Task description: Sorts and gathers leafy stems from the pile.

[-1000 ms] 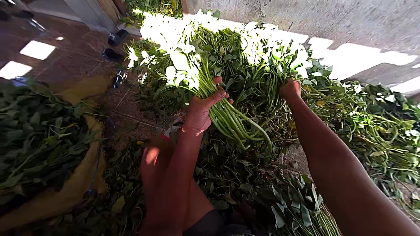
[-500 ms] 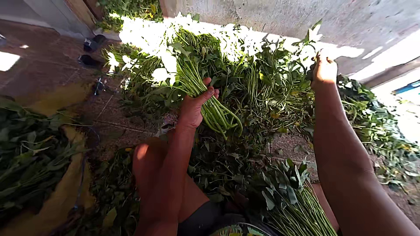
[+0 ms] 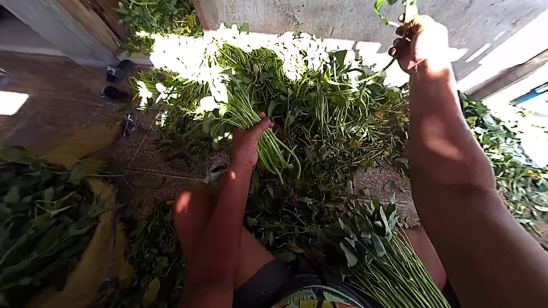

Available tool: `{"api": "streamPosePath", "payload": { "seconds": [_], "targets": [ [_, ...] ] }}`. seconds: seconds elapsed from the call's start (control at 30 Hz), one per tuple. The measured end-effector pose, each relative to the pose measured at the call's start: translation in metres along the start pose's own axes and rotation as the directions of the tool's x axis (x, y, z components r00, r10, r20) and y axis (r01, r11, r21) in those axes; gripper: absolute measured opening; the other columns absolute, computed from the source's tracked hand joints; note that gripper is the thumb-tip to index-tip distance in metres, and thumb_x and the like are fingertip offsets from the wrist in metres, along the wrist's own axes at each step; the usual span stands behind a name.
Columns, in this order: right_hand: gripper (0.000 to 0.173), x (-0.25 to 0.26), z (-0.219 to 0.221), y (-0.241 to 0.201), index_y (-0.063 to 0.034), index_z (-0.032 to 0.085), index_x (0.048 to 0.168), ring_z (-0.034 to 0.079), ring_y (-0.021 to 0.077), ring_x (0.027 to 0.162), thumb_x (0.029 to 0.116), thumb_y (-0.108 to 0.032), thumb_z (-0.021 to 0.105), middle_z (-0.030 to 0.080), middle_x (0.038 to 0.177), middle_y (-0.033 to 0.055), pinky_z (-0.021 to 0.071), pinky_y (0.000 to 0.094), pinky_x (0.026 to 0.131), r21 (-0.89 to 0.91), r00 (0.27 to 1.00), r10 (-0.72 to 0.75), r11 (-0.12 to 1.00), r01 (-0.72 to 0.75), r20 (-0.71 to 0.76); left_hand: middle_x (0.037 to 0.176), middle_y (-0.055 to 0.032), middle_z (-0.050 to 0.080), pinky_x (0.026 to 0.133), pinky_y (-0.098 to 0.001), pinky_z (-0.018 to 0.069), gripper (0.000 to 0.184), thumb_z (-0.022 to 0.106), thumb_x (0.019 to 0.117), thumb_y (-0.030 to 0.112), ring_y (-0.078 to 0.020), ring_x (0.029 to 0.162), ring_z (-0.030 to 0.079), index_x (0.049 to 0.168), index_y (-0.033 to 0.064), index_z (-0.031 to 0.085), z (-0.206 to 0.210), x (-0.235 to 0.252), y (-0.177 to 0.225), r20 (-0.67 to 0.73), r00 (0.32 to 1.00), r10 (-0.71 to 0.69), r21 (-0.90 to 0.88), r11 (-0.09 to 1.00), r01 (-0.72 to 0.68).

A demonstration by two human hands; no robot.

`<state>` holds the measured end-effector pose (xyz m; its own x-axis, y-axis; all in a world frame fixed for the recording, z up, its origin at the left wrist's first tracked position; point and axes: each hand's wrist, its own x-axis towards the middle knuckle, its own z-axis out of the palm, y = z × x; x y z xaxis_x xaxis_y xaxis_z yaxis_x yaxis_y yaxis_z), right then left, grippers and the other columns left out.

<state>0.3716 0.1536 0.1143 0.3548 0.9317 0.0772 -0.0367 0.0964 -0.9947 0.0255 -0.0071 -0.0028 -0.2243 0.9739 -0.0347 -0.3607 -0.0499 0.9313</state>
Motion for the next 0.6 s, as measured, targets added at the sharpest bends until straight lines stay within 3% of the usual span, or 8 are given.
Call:
{"api": "streamPosePath", "payload": {
  "seconds": [0.13, 0.27, 0.37, 0.5, 0.6],
  "targets": [
    [0.019, -0.001, 0.003, -0.009, -0.0159, 0.059, 0.121, 0.054, 0.0064, 0.061, 0.1067, -0.020, 0.048, 0.056, 0.084, -0.0057, 0.0512, 0.0233, 0.057, 0.003, 0.997, -0.026, 1.000, 0.026, 0.069, 0.092, -0.0079, 0.073, 0.080, -0.0320, 0.0620, 0.017, 0.066, 0.0970, 0.001, -0.0165, 0.082, 0.072, 0.114, 0.0006, 0.064, 0.004, 0.005, 0.002, -0.024, 0.999, -0.025, -0.085, 0.996, 0.022],
    [0.042, -0.049, 0.009, 0.052, -0.0090, 0.047, 0.145, 0.053, 0.0050, 0.062, 0.1032, -0.007, 0.040, 0.057, 0.087, -0.0051, 0.0511, 0.0233, 0.058, 0.019, 0.951, -0.163, 0.986, 0.164, 0.262, 0.089, -0.0070, 0.073, 0.078, -0.0313, 0.0622, 0.013, 0.065, 0.0978, 0.001, -0.0158, 0.079, 0.072, 0.110, 0.0005, 0.066, 0.007, 0.007, -0.001, -0.032, 0.999, -0.034, -0.075, 0.997, 0.031],
    [0.057, -0.112, 0.017, 0.104, -0.0102, 0.037, 0.156, 0.056, 0.0066, 0.067, 0.0986, -0.008, 0.042, 0.059, 0.093, -0.0019, 0.0537, 0.0281, 0.064, -0.061, 0.913, -0.170, 0.976, 0.207, 0.371, 0.088, -0.0064, 0.072, 0.077, -0.0299, 0.0619, 0.011, 0.064, 0.0976, 0.000, -0.0150, 0.078, 0.071, 0.109, 0.0000, 0.065, 0.010, 0.006, -0.005, -0.031, 0.998, -0.058, -0.021, 0.998, 0.057],
    [0.061, -0.200, 0.024, 0.144, -0.0165, 0.038, 0.159, 0.053, 0.0090, 0.062, 0.0992, -0.006, 0.038, 0.064, 0.098, 0.0058, 0.0498, 0.0266, 0.056, -0.111, 0.865, -0.104, 0.977, 0.181, 0.491, 0.087, -0.0077, 0.072, 0.077, -0.0307, 0.0605, 0.011, 0.066, 0.0975, 0.002, -0.0159, 0.079, 0.070, 0.108, -0.0003, 0.066, 0.013, 0.006, -0.014, -0.007, 0.991, -0.131, 0.054, 0.990, 0.131],
    [0.058, -0.231, 0.027, 0.158, -0.0144, 0.040, 0.158, 0.053, 0.0080, 0.063, 0.1010, -0.006, 0.035, 0.062, 0.095, 0.0047, 0.0490, 0.0246, 0.058, -0.070, 0.820, -0.069, 0.989, 0.132, 0.569, 0.089, -0.0074, 0.070, 0.077, -0.0300, 0.0607, 0.012, 0.065, 0.0986, 0.003, -0.0154, 0.080, 0.070, 0.111, 0.0005, 0.065, 0.017, 0.010, -0.024, 0.038, 0.975, -0.220, 0.069, 0.974, 0.217]
  ]
}}
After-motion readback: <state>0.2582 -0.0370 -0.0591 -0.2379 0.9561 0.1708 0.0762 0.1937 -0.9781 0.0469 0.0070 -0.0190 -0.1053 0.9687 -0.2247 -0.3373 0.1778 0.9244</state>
